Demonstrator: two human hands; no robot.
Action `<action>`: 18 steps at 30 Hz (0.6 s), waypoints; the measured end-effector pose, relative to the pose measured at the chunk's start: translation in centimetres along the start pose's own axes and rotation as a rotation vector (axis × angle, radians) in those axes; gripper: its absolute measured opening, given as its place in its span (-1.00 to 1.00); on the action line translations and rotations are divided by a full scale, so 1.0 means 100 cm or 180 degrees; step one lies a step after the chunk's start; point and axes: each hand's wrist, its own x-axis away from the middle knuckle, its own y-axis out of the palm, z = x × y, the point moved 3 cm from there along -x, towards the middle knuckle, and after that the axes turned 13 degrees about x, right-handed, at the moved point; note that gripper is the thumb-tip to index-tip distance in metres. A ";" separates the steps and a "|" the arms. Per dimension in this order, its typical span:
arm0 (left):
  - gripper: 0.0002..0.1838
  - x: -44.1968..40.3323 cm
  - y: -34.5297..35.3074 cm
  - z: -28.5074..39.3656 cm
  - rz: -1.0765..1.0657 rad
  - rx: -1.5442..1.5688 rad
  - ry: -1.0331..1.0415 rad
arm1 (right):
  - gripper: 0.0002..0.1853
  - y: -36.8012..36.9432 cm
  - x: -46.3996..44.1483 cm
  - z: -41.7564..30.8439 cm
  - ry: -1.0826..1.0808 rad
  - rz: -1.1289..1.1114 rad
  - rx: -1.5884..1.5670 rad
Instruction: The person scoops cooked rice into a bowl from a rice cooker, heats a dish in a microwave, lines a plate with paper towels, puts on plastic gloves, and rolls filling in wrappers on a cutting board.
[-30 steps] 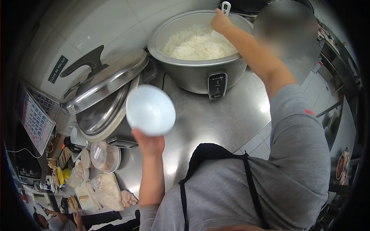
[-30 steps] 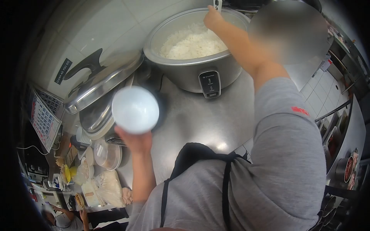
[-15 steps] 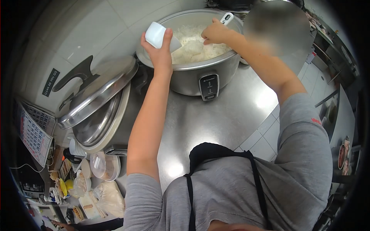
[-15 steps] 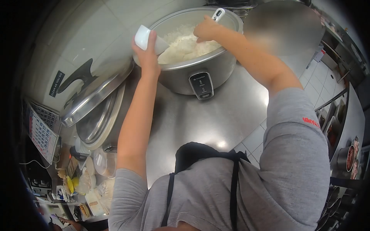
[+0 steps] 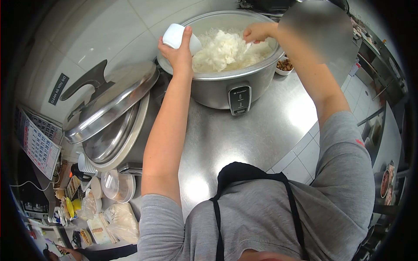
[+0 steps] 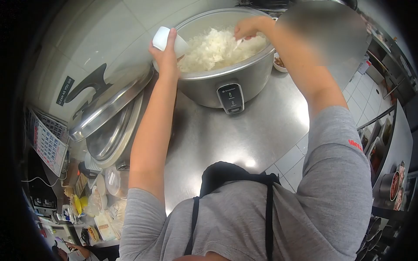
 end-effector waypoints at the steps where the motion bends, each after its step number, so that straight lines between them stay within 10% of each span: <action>1: 0.10 0.002 0.003 0.000 -0.0047 0.0137 -0.0370 | -0.68 -0.007 0.002 0.001 0.0007 0.0008 0.0005; 8: 0.16 -0.001 0.037 -0.036 -0.0461 0.1247 -0.2136 | -0.75 -0.027 -0.016 -0.042 0.0727 0.1564 0.1004; 18: -0.07 -0.005 0.025 -0.012 -0.0326 0.2092 -0.1951 | -0.72 -0.011 -0.011 -0.040 0.1039 0.2032 0.1366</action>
